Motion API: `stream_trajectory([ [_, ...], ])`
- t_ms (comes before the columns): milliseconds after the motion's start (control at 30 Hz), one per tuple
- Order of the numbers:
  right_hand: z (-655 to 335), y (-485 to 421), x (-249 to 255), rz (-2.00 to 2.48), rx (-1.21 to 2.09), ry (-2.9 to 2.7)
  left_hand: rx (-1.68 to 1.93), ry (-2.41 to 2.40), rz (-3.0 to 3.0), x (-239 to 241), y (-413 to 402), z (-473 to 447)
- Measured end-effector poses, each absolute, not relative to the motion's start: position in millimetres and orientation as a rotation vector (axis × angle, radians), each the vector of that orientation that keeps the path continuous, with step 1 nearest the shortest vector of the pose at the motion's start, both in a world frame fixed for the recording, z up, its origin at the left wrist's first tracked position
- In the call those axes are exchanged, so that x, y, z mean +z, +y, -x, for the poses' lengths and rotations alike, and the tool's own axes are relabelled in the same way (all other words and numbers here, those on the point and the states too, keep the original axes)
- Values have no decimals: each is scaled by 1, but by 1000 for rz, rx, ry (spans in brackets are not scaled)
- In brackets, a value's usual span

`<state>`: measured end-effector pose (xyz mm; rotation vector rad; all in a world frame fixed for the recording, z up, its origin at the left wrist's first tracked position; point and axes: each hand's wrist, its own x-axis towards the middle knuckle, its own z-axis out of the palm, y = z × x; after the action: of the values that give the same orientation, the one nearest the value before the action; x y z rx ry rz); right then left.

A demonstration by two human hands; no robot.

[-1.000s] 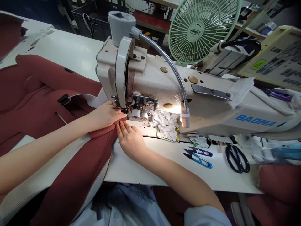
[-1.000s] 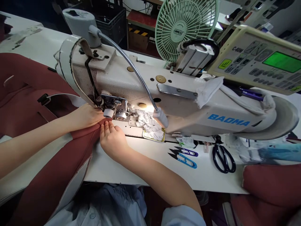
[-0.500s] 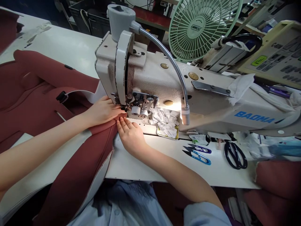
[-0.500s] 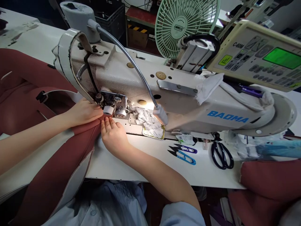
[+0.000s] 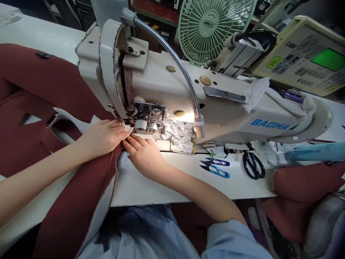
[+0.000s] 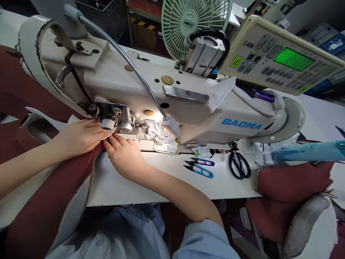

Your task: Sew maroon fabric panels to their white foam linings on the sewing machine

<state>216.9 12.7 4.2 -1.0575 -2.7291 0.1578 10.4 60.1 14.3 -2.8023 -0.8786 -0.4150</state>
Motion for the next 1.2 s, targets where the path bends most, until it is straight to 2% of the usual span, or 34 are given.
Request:
stream_trajectory([
  [133, -272, -4, 30, 1337, 204, -2644, -285, -993, 2830, 15, 63, -4],
  [300, -348, -22, 26, 1752, -119, -2292, -377, -1070, 2972, 18, 70, -1],
  [500, -366, -17, 11, 1696, -250, -2301, -601, -1326, 2857, 7, 68, -1],
  [767, -374, -23, 31, 1640, -120, -2284, -787, -1696, 2970, -2, 61, 0],
  [1000, -329, -26, 52, 1572, 216, -2313, -958, -1946, 3104, 8, 63, 2],
  [1200, -234, 11, 27, 1348, -27, -2476, -980, -1946, 3233, 9, 65, 3],
])
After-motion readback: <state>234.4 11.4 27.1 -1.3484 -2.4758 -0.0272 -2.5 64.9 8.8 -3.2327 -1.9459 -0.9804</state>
